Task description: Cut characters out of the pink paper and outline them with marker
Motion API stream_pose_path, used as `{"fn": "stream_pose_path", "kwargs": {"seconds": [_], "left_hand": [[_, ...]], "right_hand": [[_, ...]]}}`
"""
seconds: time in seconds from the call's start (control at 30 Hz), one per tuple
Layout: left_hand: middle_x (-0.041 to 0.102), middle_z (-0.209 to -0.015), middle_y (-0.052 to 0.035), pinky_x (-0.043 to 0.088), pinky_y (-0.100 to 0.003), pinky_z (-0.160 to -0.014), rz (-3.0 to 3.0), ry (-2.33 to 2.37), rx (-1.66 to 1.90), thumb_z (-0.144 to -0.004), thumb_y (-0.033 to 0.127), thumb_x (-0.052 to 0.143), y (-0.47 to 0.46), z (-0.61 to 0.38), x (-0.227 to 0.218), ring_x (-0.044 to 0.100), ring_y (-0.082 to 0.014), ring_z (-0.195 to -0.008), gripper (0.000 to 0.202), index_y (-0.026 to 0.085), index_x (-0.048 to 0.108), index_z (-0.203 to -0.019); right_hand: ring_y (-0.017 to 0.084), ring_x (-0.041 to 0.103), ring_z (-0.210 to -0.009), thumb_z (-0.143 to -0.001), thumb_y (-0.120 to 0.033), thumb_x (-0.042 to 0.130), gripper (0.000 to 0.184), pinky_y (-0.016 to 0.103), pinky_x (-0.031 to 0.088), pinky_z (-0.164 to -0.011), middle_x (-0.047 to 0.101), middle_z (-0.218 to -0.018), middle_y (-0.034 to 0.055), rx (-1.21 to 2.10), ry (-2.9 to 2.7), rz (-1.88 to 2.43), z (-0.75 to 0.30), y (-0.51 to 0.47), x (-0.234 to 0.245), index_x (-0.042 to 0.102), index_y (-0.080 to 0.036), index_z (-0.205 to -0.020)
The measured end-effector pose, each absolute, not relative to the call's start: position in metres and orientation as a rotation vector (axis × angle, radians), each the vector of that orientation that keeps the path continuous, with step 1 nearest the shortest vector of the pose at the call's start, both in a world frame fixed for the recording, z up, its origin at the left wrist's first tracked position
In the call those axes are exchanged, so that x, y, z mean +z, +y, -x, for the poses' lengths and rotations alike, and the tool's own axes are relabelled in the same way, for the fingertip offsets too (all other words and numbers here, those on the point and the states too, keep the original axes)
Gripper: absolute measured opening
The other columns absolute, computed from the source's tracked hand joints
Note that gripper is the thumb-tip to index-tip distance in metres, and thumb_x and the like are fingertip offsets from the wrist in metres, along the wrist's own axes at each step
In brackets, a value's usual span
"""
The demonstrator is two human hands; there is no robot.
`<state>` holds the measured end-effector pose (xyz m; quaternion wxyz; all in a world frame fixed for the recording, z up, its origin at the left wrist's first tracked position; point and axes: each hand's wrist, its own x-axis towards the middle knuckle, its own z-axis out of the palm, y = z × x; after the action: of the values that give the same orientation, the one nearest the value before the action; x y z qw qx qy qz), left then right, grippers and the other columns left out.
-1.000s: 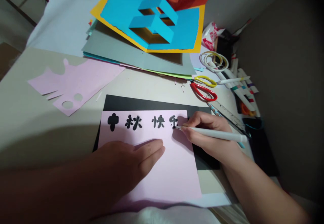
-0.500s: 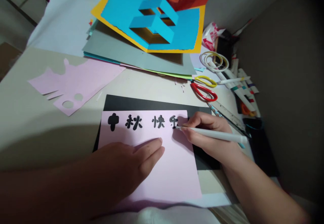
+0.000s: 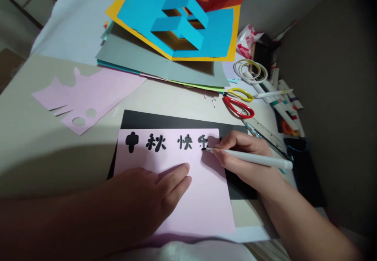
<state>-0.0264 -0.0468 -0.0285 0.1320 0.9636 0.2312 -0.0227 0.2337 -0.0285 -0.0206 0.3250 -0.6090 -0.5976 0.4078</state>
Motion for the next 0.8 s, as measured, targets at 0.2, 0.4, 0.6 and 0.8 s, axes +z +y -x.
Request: {"fn": "stream_pose_path", "kwargs": {"seconds": [0.2,0.4,0.6,0.8], "left_hand": [[0.044,-0.154,-0.0138,0.057,-0.033,-0.053,-2.927,0.574,-0.088,-0.09,0.022,0.055,-0.0432,0.0263,-0.0251,0.073,-0.0175,-0.075,0.055,0.014,0.047,-0.144],[0.047,-0.151,-0.014,0.057,-0.035,-0.053,-2.93,0.57,-0.079,-0.091,0.024,0.054,-0.044,0.0264,-0.0264,0.072,-0.0187,-0.074,0.052,0.015,0.049,-0.142],[0.048,-0.15,-0.015,0.055,-0.034,-0.054,-2.94,0.503,-0.045,-0.089,0.019,0.052,-0.0414,0.0283,-0.0254,0.072,-0.0193,-0.074,0.054,0.012,0.049,-0.142],[0.038,-0.157,-0.0149,0.055,-0.034,-0.054,-2.919,0.563,-0.096,-0.088,0.026,0.058,-0.0408,0.0299,-0.0253,0.072,-0.0197,-0.076,0.061,0.012,0.044,-0.146]], "right_hand": [[0.009,0.042,-0.055,-0.078,-0.018,0.071,0.025,0.022,0.035,-0.05,0.052,-0.058,-0.0038,1.062,-1.597,1.587,-0.2341,-0.0283,-0.0201,0.052,-0.02,-0.061],[0.009,0.042,-0.056,-0.079,-0.019,0.071,0.025,0.021,0.036,-0.051,0.052,-0.059,-0.0039,1.089,-1.597,1.589,-0.2329,-0.0292,-0.0187,0.052,-0.02,-0.062],[0.01,0.043,-0.057,-0.08,-0.02,0.071,0.026,0.022,0.037,-0.051,0.054,-0.059,-0.003,1.097,-1.592,1.587,-0.2332,-0.0277,-0.0189,0.052,-0.02,-0.062],[0.01,0.045,-0.058,-0.08,-0.021,0.072,0.025,0.022,0.039,-0.052,0.055,-0.061,-0.0023,1.118,-1.614,1.586,-0.2356,-0.0278,-0.0192,0.053,-0.02,-0.063]]}}
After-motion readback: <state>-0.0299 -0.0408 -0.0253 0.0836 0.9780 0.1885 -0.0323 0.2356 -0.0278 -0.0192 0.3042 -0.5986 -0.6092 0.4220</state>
